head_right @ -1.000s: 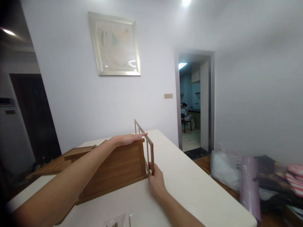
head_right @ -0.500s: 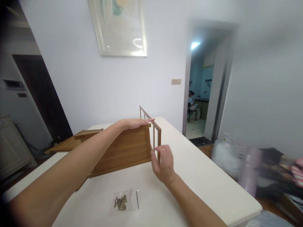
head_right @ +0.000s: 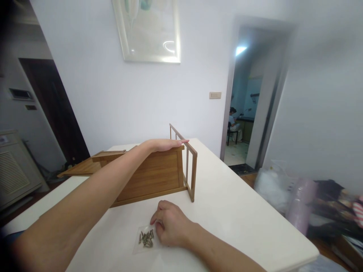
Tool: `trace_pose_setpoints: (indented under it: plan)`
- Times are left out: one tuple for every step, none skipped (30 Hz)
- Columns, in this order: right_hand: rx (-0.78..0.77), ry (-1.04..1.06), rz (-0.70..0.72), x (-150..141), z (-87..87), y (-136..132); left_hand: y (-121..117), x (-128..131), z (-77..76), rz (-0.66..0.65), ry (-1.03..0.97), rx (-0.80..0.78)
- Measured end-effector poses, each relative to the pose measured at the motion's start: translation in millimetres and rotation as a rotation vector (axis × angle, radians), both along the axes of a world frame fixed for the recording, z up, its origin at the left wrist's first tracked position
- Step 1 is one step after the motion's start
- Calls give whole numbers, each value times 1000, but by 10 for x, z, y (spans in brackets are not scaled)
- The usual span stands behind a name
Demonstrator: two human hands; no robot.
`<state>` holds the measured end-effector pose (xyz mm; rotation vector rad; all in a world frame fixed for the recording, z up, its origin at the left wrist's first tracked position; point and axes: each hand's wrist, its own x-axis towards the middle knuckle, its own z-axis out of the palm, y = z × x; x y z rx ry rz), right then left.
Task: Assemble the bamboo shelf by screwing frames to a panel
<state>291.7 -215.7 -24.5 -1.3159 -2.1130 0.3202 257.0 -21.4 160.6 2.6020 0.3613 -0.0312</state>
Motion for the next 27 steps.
trace_pose_setpoints:
  plan:
    - [-14,33,-10,5,2,6,3,4,-2,-4,-2,-2]
    - [-24,64,-24,6,5,12,8,9,-4,-7,-3,-3]
    - [-30,90,-40,5,7,17,13,15,-8,-9,-3,-2]
    - [-34,107,-53,5,8,23,21,20,-12,-12,-1,-2]
    - [-36,111,-59,6,5,28,30,25,-16,-14,-2,-1]
    - [-38,107,-58,9,1,34,40,29,-21,-16,-3,0]
    - [-42,100,-53,13,-5,38,49,32,-26,-18,-6,0]
    - [-49,93,-47,16,-12,41,58,34,-30,-20,-11,0]
    - [-56,88,-41,17,-19,42,65,35,-33,-23,-15,0]
    - [-63,84,-36,16,-24,40,69,36,-36,-24,-19,2]
    - [-70,83,-30,12,-26,37,71,35,-37,-22,-21,5]
    - [-75,84,-22,6,-26,32,71,35,-38,-19,-20,8]
    - [-79,86,-13,-2,-24,25,69,35,-37,-17,-18,10]
    - [-82,91,-5,-9,-21,19,66,35,-37,-17,-16,11]
    - [-83,99,-1,-15,-19,13,65,35,-36,-18,-15,11]
    - [-83,110,-4,-17,-18,9,64,36,-36,-21,-15,10]
    - [-81,124,-13,-16,-19,7,66,37,-37,-24,-15,8]
    - [-80,139,-25,-11,-23,8,68,38,-38,-27,-16,5]
    - [-76,154,-36,-4,-28,13,72,38,-39,-28,-18,3]
    - [-70,170,-45,4,-30,20,76,38,-40,-28,-20,-1]
    - [-59,189,-51,10,-25,30,78,37,-40,-29,-21,-4]
    - [-40,217,-56,13,-6,38,78,35,-38,-31,-24,-7]
    - [-14,260,-61,10,32,41,75,33,-36,-32,-29,-9]
    - [18,322,-64,-2,95,34,69,30,-32,-34,-33,-10]
    - [54,396,-66,-22,186,11,62,27,-28,-35,-37,-11]
    - [80,481,-61,-50,303,-34,53,25,-24,-37,-38,-11]
    - [100,565,-46,-85,444,-106,46,25,-20,-37,-41,-11]
